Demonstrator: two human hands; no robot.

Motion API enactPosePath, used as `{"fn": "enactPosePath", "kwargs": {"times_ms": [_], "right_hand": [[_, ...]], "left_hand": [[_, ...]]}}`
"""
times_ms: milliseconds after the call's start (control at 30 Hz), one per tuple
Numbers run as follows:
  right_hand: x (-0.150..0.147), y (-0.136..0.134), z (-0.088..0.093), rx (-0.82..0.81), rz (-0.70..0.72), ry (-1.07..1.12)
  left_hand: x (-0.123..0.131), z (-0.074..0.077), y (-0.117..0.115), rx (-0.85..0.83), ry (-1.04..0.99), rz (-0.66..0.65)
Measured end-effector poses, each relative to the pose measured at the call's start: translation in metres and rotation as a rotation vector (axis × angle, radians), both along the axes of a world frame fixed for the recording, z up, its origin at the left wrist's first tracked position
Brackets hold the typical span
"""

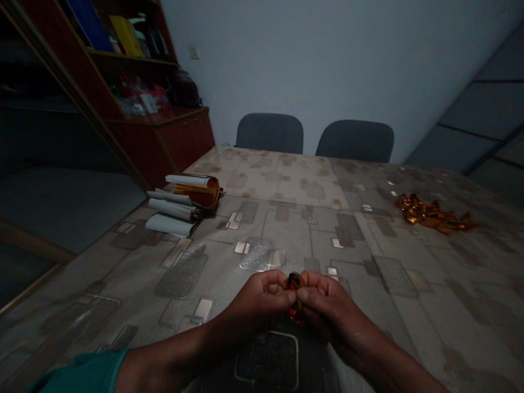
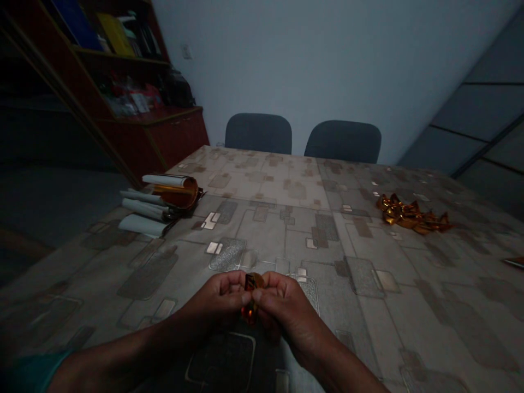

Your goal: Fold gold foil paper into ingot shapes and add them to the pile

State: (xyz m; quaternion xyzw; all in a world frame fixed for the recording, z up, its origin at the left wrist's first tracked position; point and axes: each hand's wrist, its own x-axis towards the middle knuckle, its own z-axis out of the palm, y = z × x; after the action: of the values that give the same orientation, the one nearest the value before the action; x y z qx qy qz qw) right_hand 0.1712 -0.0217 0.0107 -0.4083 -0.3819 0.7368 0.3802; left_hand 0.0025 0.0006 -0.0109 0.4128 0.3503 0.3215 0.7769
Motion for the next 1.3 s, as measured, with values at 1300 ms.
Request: {"fn": "enactPosePath", "kwargs": {"times_ms": [1300], "right_hand": [[0.007,0.005,0.006,-0.095,-0.049,0.213]], "left_hand": [[-0.017,0.022,0.01,-0.194,-0.136,-0.182]]}}
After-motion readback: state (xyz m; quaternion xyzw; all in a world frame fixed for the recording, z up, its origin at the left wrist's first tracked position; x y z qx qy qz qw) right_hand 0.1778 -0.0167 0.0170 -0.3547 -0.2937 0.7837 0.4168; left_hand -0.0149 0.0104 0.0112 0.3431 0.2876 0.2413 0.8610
